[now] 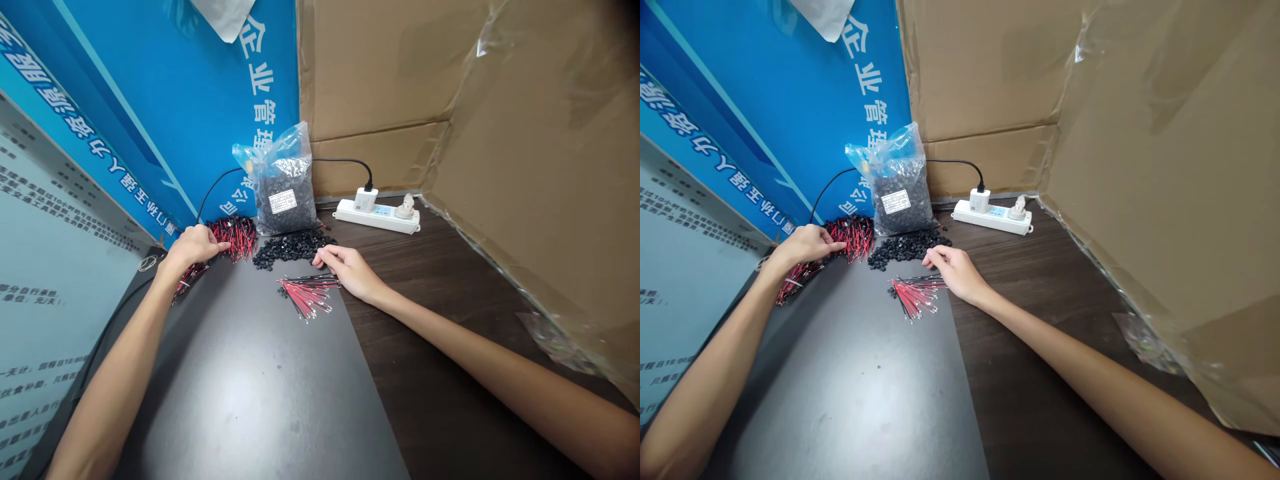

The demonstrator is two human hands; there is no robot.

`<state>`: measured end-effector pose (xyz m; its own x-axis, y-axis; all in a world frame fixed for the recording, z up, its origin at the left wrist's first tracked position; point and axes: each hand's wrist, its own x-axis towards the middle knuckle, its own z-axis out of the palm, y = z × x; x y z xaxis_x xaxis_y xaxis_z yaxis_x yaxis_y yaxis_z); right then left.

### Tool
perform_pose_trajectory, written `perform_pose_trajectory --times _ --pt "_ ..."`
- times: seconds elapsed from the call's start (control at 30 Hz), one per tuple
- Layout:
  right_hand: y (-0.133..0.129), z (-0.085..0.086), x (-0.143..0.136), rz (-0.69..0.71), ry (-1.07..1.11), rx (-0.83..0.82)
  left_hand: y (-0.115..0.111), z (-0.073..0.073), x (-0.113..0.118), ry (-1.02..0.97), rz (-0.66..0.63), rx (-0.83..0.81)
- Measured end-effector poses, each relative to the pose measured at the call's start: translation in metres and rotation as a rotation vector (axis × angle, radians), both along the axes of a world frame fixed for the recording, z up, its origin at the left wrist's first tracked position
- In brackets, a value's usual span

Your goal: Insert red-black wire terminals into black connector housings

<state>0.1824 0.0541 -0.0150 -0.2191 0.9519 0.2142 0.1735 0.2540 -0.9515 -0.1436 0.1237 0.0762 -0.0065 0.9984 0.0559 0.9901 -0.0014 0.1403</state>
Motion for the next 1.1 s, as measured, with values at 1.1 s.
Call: perform_pose_trajectory --times 1.1 --pt "0.001 -0.002 0.001 0.009 -0.014 0.019 -0.010 0.016 0.021 0.078 0.015 -0.249"
